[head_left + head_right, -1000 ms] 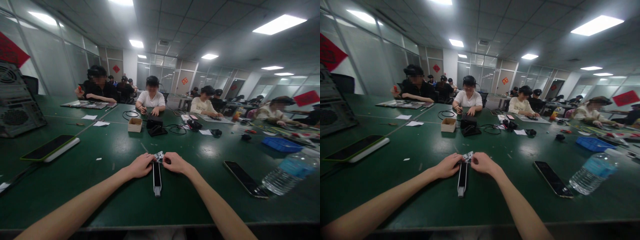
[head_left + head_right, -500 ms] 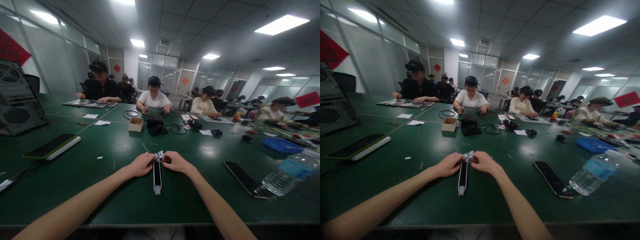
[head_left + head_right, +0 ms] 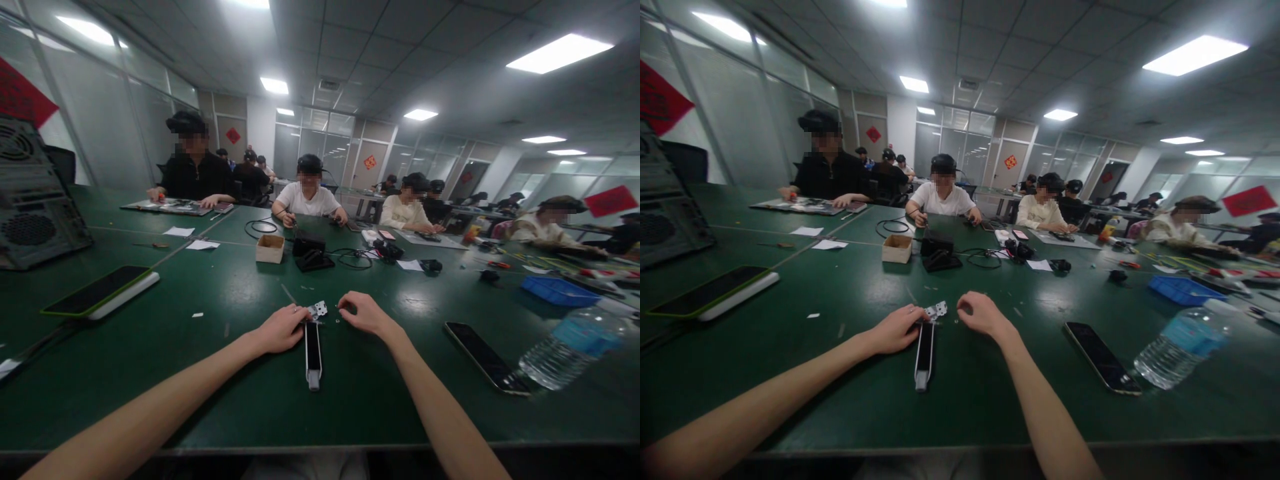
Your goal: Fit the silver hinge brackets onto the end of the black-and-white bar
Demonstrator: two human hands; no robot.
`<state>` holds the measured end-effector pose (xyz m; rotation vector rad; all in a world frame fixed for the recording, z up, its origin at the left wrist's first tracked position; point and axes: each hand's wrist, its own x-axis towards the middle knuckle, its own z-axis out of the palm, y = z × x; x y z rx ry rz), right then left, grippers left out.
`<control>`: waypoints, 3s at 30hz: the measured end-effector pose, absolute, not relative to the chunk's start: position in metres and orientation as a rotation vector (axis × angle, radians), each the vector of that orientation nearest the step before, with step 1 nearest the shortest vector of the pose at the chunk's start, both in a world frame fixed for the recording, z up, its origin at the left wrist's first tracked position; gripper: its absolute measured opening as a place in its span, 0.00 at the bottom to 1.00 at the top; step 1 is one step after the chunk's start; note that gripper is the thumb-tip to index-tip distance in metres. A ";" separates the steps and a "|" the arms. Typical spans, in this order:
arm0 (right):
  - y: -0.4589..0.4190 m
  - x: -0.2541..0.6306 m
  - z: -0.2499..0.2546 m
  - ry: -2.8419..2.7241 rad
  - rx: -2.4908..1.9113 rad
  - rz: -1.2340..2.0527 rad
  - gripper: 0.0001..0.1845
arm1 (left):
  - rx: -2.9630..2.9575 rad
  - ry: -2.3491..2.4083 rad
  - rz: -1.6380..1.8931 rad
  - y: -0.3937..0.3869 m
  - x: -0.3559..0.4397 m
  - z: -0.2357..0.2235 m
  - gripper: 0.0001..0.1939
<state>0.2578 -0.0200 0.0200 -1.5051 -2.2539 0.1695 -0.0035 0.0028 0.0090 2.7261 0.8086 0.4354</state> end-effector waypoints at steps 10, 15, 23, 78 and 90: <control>-0.010 0.286 0.011 -2.298 -1.763 0.117 0.10 | 2.747 0.802 0.463 0.006 -0.004 0.004 0.13; -0.010 0.271 0.011 -2.337 -1.775 0.132 0.11 | 2.745 0.804 0.463 0.005 -0.003 0.005 0.13; -0.009 0.271 0.010 -2.214 -2.000 0.136 0.09 | 2.717 0.808 0.449 0.003 -0.004 0.008 0.13; -0.025 0.212 0.009 -2.311 -1.451 0.198 0.04 | 2.794 0.772 0.493 0.005 -0.002 0.003 0.13; -0.025 0.214 0.012 -2.293 -1.467 0.244 0.04 | 2.764 0.793 0.478 0.005 -0.003 0.003 0.12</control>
